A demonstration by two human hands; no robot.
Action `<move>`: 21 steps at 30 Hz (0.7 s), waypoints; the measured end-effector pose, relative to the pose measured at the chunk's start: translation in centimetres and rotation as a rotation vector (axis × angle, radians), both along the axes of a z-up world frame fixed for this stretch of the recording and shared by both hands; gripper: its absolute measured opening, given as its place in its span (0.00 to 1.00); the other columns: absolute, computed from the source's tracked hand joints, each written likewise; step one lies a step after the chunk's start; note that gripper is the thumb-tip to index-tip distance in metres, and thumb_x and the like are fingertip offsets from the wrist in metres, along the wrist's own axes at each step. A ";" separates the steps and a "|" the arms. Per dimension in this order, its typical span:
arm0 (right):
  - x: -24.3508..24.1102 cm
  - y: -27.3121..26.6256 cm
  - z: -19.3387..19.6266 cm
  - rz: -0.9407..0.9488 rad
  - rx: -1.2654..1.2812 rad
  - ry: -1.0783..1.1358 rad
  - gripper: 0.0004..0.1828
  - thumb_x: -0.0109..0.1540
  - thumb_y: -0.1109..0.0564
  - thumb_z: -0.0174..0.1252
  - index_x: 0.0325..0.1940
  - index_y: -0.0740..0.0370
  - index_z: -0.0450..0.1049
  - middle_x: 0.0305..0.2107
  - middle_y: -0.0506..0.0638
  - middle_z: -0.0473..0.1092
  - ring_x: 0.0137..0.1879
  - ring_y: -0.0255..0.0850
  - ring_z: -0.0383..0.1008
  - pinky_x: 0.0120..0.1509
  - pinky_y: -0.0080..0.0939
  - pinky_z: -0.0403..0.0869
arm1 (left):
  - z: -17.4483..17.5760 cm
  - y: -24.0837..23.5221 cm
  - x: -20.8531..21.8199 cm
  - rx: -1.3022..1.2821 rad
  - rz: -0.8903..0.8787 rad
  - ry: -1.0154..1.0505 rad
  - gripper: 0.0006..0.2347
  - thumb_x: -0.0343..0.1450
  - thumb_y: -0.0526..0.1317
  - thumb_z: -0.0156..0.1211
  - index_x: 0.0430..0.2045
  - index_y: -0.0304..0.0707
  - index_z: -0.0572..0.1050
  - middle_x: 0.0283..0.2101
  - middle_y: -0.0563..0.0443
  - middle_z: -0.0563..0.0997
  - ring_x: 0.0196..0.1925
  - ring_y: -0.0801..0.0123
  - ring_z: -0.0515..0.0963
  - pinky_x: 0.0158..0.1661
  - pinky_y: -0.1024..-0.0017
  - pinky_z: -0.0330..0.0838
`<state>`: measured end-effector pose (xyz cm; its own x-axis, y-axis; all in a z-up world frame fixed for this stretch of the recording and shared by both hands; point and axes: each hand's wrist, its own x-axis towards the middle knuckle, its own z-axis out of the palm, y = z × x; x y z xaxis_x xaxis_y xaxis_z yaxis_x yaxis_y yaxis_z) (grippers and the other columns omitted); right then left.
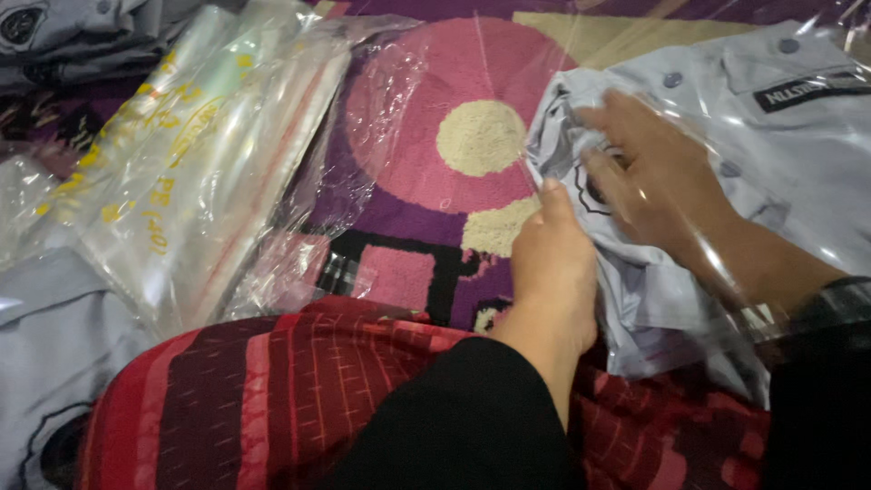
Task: The person folds light blue shirts and places them into clear plastic packaging bags. They smooth the shirts inside the bags and set the packaged items aside on the floor.
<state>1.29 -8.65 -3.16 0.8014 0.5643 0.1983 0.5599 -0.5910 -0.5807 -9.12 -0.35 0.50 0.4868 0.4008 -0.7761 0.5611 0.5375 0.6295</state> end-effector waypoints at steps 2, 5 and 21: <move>0.6 2.1 0.5 0.289 -0.492 -0.269 0.21 0.64 0.47 0.46 0.59 0.47 0.70 0.53 0.50 0.65 0.60 0.48 0.64 0.63 0.66 0.65 | -0.3 0.1 -0.2 0.170 -0.123 -0.078 0.27 0.76 0.58 0.34 0.48 0.36 0.78 0.53 0.40 0.82 0.56 0.49 0.80 0.55 0.60 0.70; 0.9 3.2 -0.4 0.237 -0.650 -0.168 0.48 0.61 0.37 0.49 0.81 0.53 0.40 0.78 0.55 0.39 0.81 0.54 0.39 0.73 0.67 0.49 | -0.3 -0.4 -0.4 0.161 -0.056 -0.090 0.28 0.74 0.61 0.33 0.50 0.43 0.79 0.48 0.45 0.84 0.49 0.53 0.82 0.48 0.61 0.73; 3.0 3.8 -1.6 0.319 -0.546 -0.223 0.39 0.62 0.41 0.42 0.79 0.33 0.48 0.75 0.35 0.52 0.78 0.55 0.48 0.74 0.66 0.42 | 1.0 0.5 -1.0 -0.046 -0.004 -0.136 0.28 0.64 0.58 0.55 0.54 0.42 0.77 0.52 0.49 0.83 0.55 0.63 0.82 0.54 0.70 0.74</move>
<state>4.25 -4.86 -4.75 0.5516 0.8331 -0.0416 0.8278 -0.5529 -0.0951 -10.13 0.15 1.52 0.5905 0.3643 -0.7201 0.4742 0.5654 0.6749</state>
